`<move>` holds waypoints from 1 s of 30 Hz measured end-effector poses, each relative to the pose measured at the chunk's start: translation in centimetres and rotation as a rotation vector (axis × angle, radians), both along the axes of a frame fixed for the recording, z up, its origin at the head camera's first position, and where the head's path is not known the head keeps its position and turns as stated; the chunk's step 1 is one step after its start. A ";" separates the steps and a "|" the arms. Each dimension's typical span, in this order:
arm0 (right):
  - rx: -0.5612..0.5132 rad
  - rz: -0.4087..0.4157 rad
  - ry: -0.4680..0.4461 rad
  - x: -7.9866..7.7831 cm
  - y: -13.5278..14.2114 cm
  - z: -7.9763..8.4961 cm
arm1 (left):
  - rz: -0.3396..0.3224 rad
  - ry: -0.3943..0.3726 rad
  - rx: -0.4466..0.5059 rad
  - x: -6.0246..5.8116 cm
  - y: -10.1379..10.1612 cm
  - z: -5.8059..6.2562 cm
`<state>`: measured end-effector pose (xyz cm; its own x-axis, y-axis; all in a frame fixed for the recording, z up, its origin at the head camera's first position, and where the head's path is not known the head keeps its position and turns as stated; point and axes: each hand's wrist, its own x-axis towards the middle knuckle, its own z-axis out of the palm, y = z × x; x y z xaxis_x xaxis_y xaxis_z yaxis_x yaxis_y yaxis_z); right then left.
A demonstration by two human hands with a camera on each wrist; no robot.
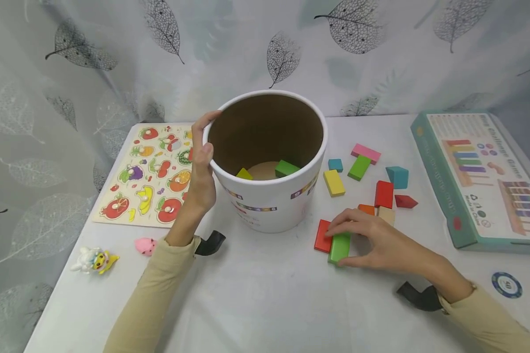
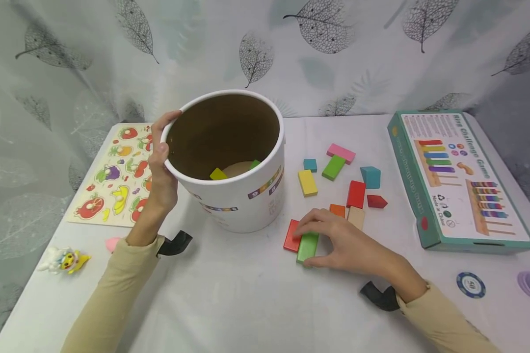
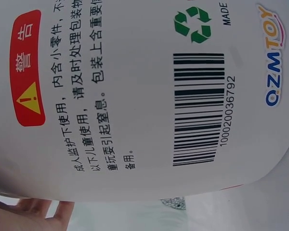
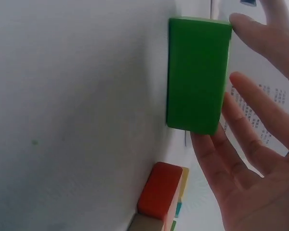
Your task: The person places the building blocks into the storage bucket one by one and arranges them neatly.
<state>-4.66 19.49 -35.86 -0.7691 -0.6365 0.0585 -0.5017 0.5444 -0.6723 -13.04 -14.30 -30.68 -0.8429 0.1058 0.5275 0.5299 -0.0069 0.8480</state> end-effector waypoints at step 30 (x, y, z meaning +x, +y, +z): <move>0.138 -0.118 0.115 -3.8 2.1 1.9 | 0.005 -0.001 -0.009 0.0 -0.1 -0.1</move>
<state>-8.51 21.59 -33.94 -0.8319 -0.5506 0.0689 -0.4984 0.6868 -0.5291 -13.03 -14.40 -30.77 -0.8442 0.1062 0.5254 0.5287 0.0033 0.8488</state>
